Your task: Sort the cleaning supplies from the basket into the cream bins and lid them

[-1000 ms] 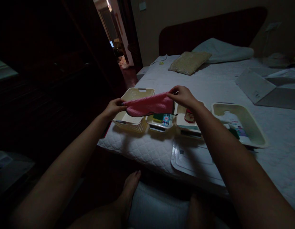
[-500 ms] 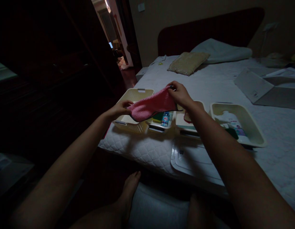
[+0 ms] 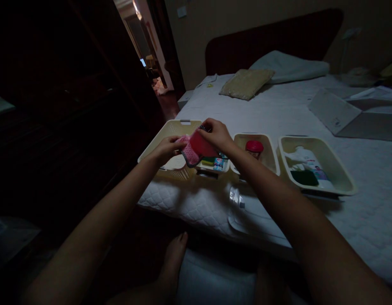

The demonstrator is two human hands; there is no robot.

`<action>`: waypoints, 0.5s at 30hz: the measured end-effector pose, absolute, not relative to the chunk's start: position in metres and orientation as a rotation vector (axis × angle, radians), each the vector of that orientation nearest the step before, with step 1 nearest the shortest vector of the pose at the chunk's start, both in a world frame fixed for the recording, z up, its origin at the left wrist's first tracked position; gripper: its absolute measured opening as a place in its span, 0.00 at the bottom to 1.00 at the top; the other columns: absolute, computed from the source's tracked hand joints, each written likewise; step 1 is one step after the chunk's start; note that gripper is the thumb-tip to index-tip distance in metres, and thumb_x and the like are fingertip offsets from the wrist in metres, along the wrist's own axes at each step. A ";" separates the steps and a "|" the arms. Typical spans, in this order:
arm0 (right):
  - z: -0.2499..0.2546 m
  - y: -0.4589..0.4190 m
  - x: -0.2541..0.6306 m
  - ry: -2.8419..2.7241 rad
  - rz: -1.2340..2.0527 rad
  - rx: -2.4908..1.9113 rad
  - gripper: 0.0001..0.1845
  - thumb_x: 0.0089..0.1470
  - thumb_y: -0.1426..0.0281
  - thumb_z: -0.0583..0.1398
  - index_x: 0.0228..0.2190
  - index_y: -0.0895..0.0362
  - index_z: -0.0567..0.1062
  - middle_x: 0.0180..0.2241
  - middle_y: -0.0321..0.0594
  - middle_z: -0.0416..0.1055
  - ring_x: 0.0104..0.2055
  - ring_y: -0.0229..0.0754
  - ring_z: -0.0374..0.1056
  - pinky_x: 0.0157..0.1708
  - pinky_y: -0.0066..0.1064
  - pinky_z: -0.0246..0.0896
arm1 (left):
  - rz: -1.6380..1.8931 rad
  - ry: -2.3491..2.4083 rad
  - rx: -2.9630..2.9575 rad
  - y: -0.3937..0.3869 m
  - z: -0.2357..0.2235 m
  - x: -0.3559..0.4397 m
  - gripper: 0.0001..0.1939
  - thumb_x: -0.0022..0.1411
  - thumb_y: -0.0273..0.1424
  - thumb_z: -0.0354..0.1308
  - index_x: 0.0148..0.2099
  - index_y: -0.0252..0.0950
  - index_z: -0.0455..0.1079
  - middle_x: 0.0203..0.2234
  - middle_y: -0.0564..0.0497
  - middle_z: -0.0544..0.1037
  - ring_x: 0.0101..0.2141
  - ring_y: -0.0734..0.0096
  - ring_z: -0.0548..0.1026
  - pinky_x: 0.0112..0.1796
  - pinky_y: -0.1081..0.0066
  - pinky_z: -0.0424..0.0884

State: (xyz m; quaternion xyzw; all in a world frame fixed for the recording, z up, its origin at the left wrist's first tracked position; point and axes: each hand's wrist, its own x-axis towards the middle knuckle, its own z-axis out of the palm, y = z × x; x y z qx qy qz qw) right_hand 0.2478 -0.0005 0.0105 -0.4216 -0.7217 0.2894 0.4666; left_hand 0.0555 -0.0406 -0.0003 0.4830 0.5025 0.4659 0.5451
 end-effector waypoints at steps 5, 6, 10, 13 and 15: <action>0.004 -0.003 0.233 -1.764 0.851 -0.963 0.07 0.45 0.67 0.62 0.28 0.58 0.71 0.27 0.38 0.70 0.29 0.39 0.64 0.32 0.32 0.60 | 1.229 1.093 1.096 -0.035 -0.001 0.071 0.16 0.38 0.24 0.66 0.35 0.32 0.73 0.28 0.53 0.75 0.29 0.75 0.72 0.37 0.69 0.69; 0.001 -0.003 0.233 -1.761 0.873 -0.955 0.07 0.45 0.67 0.61 0.28 0.58 0.71 0.27 0.37 0.70 0.29 0.39 0.64 0.32 0.32 0.60 | 1.260 1.084 1.077 -0.033 -0.002 0.073 0.16 0.37 0.24 0.66 0.34 0.32 0.72 0.27 0.54 0.75 0.28 0.75 0.72 0.37 0.69 0.69; -0.008 0.002 0.232 -1.709 0.938 -0.958 0.08 0.45 0.65 0.62 0.28 0.56 0.70 0.25 0.36 0.69 0.28 0.38 0.63 0.30 0.32 0.60 | 1.365 1.017 0.999 -0.025 -0.009 0.076 0.17 0.35 0.25 0.68 0.32 0.33 0.71 0.25 0.56 0.74 0.28 0.76 0.72 0.37 0.70 0.69; -0.014 0.008 0.230 -1.597 0.947 -0.974 0.11 0.43 0.63 0.63 0.26 0.56 0.70 0.24 0.34 0.68 0.27 0.37 0.63 0.29 0.31 0.60 | 1.395 0.978 0.959 -0.021 -0.013 0.077 0.17 0.35 0.26 0.69 0.32 0.33 0.71 0.25 0.56 0.74 0.28 0.78 0.72 0.39 0.71 0.69; -0.017 0.012 0.228 -1.495 0.951 -0.986 0.12 0.41 0.62 0.64 0.25 0.55 0.69 0.23 0.33 0.67 0.27 0.37 0.63 0.29 0.31 0.61 | 1.394 0.963 0.950 -0.020 -0.015 0.078 0.16 0.36 0.27 0.70 0.31 0.32 0.71 0.25 0.55 0.74 0.29 0.78 0.72 0.39 0.71 0.68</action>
